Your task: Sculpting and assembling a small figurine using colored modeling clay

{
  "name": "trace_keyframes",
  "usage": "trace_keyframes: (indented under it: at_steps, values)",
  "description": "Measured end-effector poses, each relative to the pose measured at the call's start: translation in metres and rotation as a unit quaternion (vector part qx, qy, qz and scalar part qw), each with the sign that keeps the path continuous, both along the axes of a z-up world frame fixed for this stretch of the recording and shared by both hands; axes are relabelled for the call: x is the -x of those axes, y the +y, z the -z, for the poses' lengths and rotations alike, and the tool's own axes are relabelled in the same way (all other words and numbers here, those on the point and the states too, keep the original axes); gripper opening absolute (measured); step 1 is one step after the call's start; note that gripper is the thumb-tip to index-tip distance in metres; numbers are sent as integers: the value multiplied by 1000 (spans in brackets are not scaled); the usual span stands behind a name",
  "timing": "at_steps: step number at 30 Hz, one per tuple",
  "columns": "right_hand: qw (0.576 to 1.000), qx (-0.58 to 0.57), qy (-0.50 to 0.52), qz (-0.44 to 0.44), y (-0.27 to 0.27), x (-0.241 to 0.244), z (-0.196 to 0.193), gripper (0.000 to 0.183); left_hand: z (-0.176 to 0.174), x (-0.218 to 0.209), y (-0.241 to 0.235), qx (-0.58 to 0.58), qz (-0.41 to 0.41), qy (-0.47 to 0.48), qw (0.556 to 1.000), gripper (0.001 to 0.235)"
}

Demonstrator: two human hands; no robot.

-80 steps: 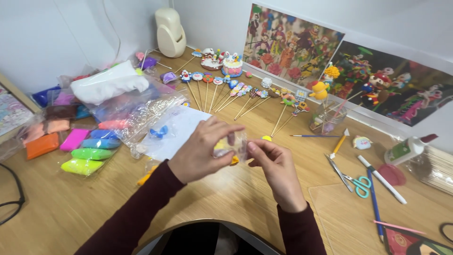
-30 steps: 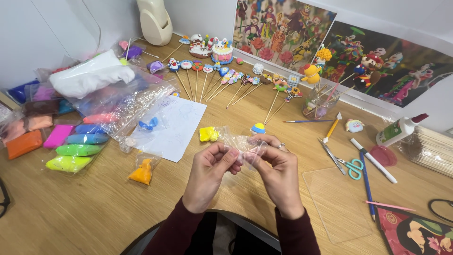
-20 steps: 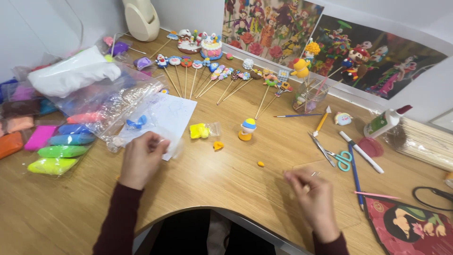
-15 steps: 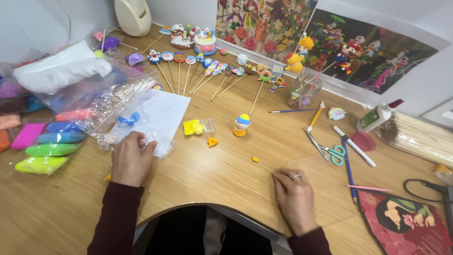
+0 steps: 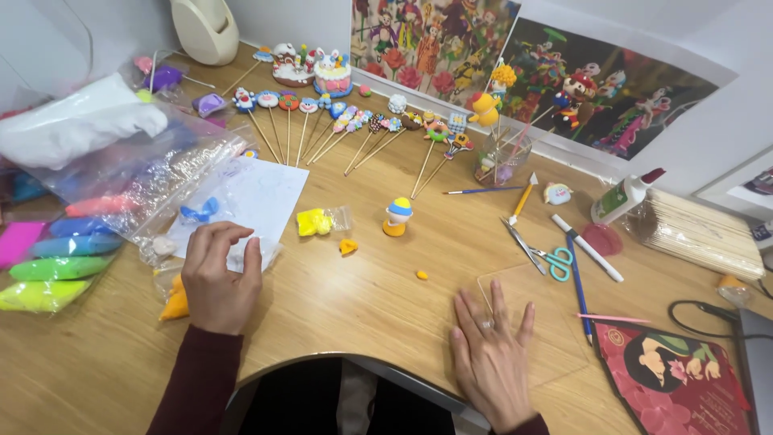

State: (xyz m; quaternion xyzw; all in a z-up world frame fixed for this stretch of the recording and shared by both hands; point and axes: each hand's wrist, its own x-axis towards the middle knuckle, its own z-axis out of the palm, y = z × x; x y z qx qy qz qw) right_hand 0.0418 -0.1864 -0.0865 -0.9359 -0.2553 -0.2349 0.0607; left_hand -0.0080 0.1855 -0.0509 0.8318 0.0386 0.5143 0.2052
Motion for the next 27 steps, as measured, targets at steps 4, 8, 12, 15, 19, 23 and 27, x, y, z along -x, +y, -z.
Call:
trace_keyframes:
  at_steps: [4,8,12,15,19,23,27]
  values:
    - [999,-10,-10,49,-5,-2,3,41,-5,1,-5,-15,14,-6,1000,4]
    - [999,-7,-32,-21,-4,-5,3,40,-2,3,-7,-10,13,-7,1000,3]
    - [993,-102,9,59,2,-20,-6,17,-9,3,-16,4,37,-21,999,4]
    - [984,-155,67,53,-2,-33,4,13,-17,6,-42,52,70,-8,996,2]
    - [947,-313,58,-39,8,-29,-3,2,-20,1,-106,272,205,73,938,8]
    - [936,-341,49,-66,19,-19,-25,7,-13,-17,-148,258,322,156,898,15]
    - [918,-376,33,-122,20,-16,-41,10,-5,-39,-171,389,389,281,786,27]
